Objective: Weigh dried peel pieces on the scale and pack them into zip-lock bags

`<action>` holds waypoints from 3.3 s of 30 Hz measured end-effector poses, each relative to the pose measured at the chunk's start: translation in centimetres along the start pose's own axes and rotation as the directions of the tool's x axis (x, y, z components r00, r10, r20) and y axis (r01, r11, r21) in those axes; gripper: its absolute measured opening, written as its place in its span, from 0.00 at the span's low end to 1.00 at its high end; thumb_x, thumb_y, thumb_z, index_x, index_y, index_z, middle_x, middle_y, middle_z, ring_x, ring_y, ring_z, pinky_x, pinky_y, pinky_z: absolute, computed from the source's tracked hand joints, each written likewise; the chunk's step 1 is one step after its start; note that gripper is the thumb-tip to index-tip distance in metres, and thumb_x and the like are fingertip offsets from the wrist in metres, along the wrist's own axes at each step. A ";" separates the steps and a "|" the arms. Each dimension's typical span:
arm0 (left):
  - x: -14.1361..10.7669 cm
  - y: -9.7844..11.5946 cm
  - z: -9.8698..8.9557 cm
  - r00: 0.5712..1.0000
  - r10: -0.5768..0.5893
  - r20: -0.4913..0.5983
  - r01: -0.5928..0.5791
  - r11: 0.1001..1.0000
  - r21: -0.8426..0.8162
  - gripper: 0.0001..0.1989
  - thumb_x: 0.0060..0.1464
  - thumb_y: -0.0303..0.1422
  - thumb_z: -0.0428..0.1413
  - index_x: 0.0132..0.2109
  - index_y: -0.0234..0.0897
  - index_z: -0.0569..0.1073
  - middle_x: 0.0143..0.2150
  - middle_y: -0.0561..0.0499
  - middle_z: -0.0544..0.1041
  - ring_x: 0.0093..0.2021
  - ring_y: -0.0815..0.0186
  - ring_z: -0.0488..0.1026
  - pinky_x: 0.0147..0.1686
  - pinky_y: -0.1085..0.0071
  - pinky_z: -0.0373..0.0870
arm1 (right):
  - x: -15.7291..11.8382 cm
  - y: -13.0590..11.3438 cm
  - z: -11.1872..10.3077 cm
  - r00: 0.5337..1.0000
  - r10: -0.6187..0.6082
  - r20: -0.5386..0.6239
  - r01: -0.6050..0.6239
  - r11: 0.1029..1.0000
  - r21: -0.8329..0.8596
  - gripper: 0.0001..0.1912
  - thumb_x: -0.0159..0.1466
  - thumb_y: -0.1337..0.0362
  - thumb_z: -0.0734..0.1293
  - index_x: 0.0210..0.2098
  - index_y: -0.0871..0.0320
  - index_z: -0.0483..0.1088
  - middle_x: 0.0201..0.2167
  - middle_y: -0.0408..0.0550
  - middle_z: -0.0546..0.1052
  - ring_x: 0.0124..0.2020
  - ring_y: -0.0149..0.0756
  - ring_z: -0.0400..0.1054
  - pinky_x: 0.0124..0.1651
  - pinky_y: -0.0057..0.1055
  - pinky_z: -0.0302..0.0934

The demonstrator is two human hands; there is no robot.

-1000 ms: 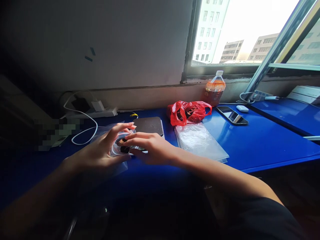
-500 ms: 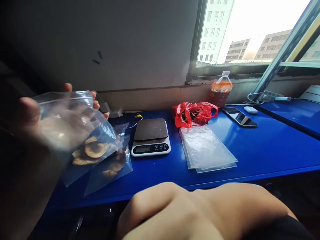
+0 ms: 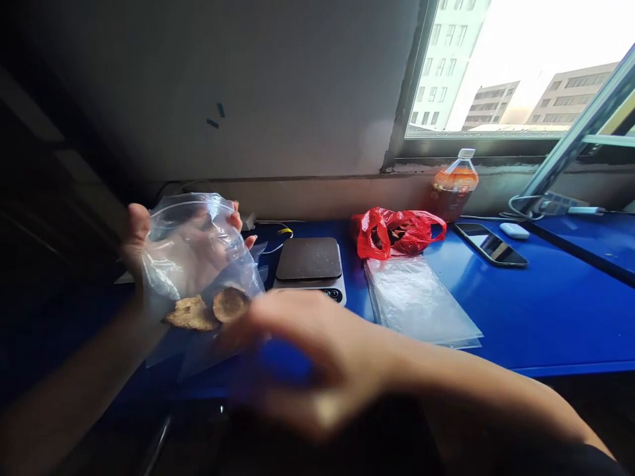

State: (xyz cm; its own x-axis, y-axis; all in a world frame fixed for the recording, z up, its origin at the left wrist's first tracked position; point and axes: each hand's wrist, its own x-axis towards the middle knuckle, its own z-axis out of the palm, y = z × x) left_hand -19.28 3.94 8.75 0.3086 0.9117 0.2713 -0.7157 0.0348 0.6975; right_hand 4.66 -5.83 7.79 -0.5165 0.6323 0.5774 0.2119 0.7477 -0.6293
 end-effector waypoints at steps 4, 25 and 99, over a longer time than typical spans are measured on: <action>-0.7 -1.1 1.1 0.996 -0.073 -0.058 0.071 0.997 -0.024 0.30 0.56 0.59 0.46 0.46 0.38 0.74 0.52 0.43 0.76 0.48 0.55 0.74 0.52 0.50 0.71 | 1.9 3.2 2.6 0.892 0.440 -0.099 -0.387 0.860 0.331 0.23 0.60 0.53 0.71 0.49 0.54 0.61 0.43 0.48 0.71 0.42 0.35 0.69 0.41 0.32 0.67; 0.5 -2.5 0.4 0.966 0.135 -0.220 0.007 0.838 0.546 0.12 0.61 0.28 0.52 0.49 0.33 0.76 0.34 0.47 0.83 0.31 0.65 0.81 0.30 0.74 0.77 | 0.9 5.2 2.8 0.801 0.592 0.089 -0.573 0.717 0.396 0.14 0.57 0.57 0.71 0.33 0.61 0.68 0.29 0.46 0.75 0.30 0.34 0.68 0.31 0.29 0.60; -1.6 -2.3 0.5 0.700 -0.112 0.706 -0.714 -0.131 0.687 0.18 0.60 0.27 0.46 0.21 0.38 0.60 0.16 0.58 0.61 0.16 0.73 0.56 0.21 0.71 0.52 | 1.1 5.1 0.4 0.979 -0.144 -0.141 0.103 0.958 -0.267 0.09 0.62 0.74 0.61 0.37 0.55 0.58 0.31 0.42 0.68 0.30 0.29 0.63 0.33 0.28 0.59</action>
State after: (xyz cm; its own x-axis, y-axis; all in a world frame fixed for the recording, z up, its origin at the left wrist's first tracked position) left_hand -17.82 2.22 6.99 0.7381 0.3449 0.5799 0.3040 -0.9373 0.1705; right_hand 4.89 -1.39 4.97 -0.4193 0.5400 0.7298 0.3716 0.8356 -0.4047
